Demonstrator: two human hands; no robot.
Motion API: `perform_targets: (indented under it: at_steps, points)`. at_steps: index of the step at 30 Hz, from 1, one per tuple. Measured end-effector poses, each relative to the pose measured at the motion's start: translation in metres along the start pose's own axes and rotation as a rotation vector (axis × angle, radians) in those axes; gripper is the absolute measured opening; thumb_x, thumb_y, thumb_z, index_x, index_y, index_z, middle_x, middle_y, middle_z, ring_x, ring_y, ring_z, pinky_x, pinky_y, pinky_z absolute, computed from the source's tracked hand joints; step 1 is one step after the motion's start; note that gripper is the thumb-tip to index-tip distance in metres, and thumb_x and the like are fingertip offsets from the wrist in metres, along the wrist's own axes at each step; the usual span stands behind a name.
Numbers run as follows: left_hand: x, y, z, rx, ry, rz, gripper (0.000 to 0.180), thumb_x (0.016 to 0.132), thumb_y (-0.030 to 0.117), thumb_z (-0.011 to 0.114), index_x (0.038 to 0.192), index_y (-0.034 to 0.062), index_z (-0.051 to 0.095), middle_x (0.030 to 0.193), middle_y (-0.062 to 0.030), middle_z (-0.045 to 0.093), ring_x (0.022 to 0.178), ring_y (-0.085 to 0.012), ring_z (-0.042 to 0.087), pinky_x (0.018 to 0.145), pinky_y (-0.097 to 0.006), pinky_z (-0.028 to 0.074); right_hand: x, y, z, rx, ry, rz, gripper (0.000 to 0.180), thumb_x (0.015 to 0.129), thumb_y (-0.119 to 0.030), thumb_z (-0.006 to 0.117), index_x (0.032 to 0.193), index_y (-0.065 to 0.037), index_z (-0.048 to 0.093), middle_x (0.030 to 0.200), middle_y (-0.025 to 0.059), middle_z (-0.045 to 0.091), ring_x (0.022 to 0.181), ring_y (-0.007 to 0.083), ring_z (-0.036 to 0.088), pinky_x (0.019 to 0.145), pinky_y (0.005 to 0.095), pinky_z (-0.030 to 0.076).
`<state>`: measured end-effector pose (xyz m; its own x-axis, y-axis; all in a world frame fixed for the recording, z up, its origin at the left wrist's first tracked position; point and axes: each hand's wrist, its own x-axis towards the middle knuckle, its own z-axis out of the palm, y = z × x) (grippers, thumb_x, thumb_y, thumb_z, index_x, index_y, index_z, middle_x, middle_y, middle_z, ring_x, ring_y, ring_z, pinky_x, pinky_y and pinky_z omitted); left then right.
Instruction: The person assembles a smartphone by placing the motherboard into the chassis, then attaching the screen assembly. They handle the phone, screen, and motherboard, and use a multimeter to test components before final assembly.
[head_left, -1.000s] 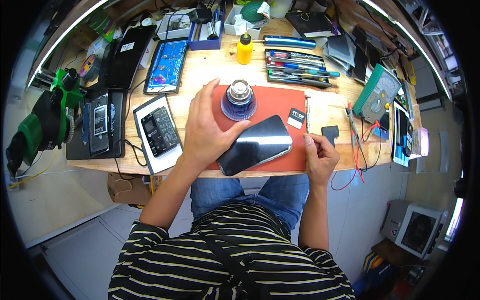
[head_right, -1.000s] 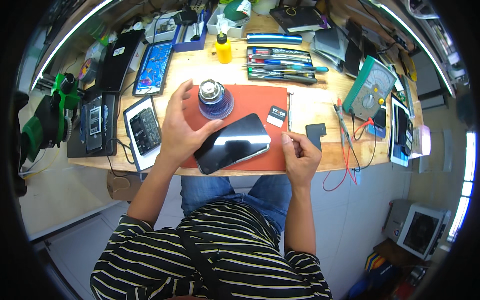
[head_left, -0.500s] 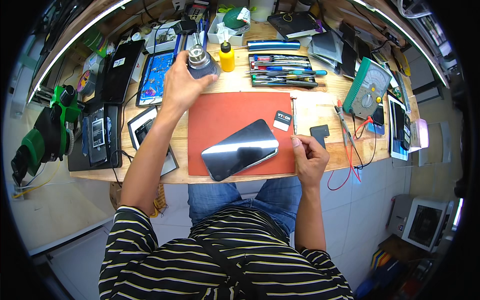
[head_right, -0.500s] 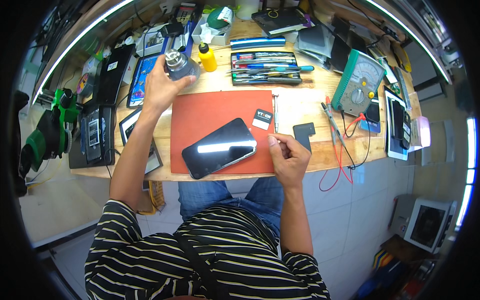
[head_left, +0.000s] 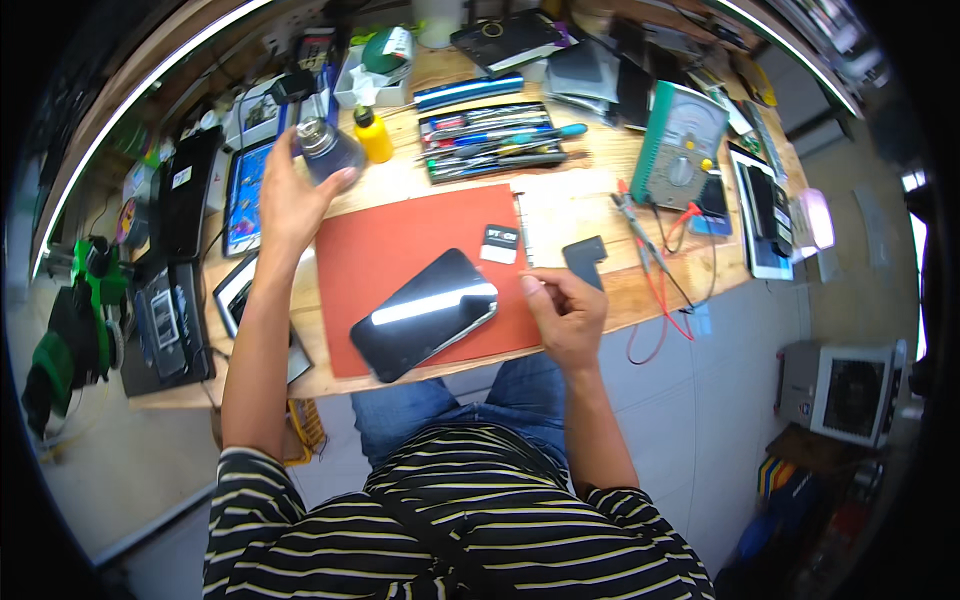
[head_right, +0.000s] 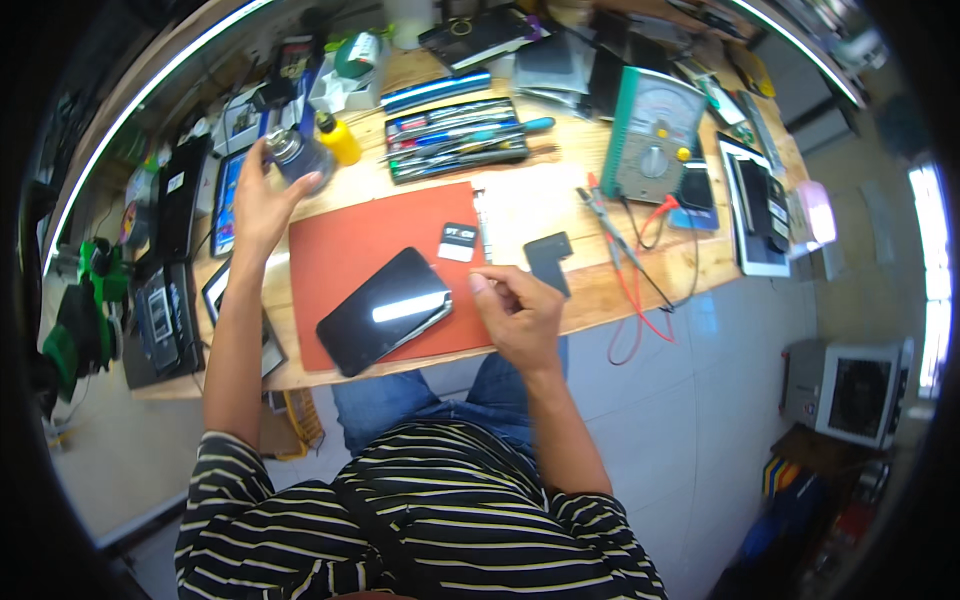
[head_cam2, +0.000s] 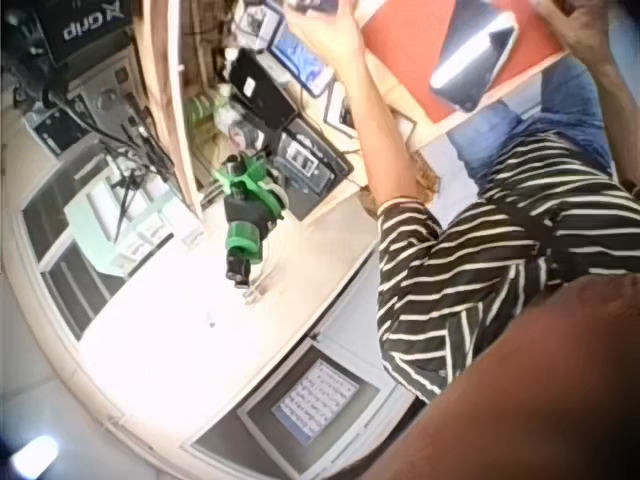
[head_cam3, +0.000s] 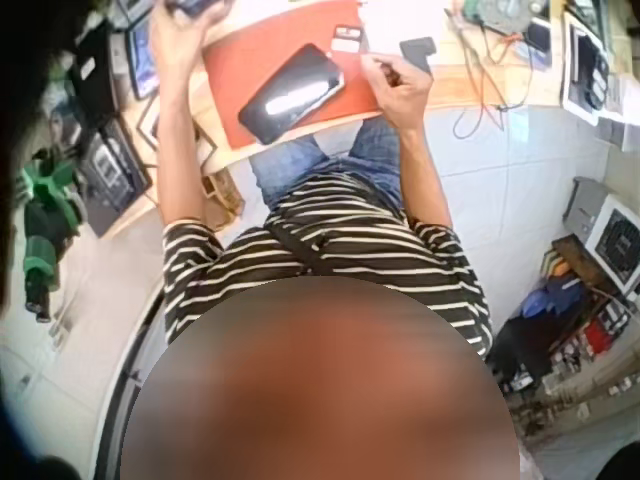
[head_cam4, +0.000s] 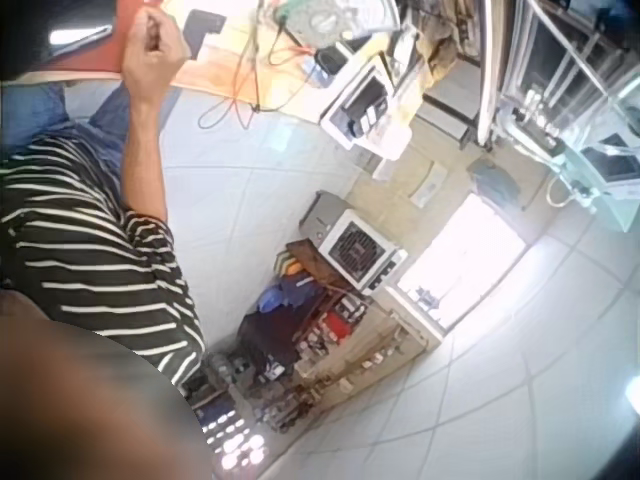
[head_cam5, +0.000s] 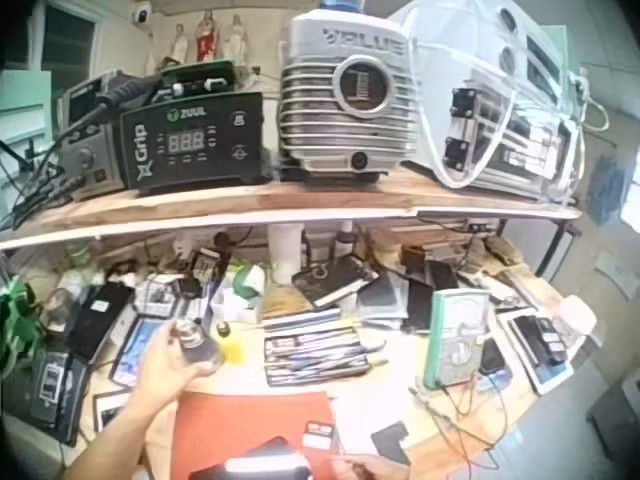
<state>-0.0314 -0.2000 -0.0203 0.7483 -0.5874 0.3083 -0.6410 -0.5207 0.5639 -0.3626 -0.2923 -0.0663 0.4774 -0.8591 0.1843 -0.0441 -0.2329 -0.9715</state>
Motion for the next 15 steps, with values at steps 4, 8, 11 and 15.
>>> perform_targets:
  at_steps: [4, 8, 11, 15]
  points:
    - [-0.061, 0.029, -0.022, -0.11, 0.143, 0.154, 0.072, 0.088, 0.024, 0.082, 0.149, 0.0029, 0.049, 0.147, -0.0154, 0.055, 0.134, -0.0306, 0.053, 0.112, -0.046, 0.042, 0.0, -0.002, -0.002, -0.008, -0.01, -0.044, 0.01, 0.094, -0.007, 0.075, 0.1, 0.001, 0.077, 0.069, -0.0069, 0.06, 0.059, -0.0019, 0.045, 0.05, 0.0184, 0.033]
    - [-0.125, 0.068, -0.02, -0.094, -0.165, 0.218, 0.08, 0.081, 0.016, 0.087, 0.149, 0.0036, 0.047, 0.145, -0.0177, 0.053, 0.134, -0.0341, 0.052, 0.112, -0.046, 0.043, 0.002, -0.005, -0.002, -0.017, -0.006, -0.087, 0.01, 0.092, -0.009, 0.077, 0.097, 0.0, 0.078, 0.066, -0.0047, 0.06, 0.058, -0.0002, 0.047, 0.051, 0.0203, 0.037]
    - [-0.144, 0.081, -0.018, -0.081, -0.317, 0.273, 0.097, 0.068, 0.019, 0.094, 0.15, 0.0031, 0.045, 0.144, -0.0199, 0.052, 0.134, -0.038, 0.05, 0.114, -0.047, 0.04, 0.004, -0.005, -0.002, 0.014, -0.045, -0.097, 0.009, 0.093, -0.009, 0.076, 0.095, 0.0, 0.078, 0.065, -0.004, 0.06, 0.057, 0.0004, 0.046, 0.05, 0.0208, 0.036]
    - [-0.152, 0.085, -0.015, -0.028, -0.429, 0.274, 0.106, 0.062, 0.021, 0.097, 0.152, 0.003, 0.043, 0.14, -0.0186, 0.056, 0.131, -0.0374, 0.051, 0.113, -0.047, 0.041, 0.001, -0.006, -0.001, -0.017, -0.027, -0.121, 0.01, 0.093, -0.009, 0.077, 0.095, 0.0, 0.077, 0.064, -0.0037, 0.059, 0.056, 0.0007, 0.045, 0.049, 0.0214, 0.036]
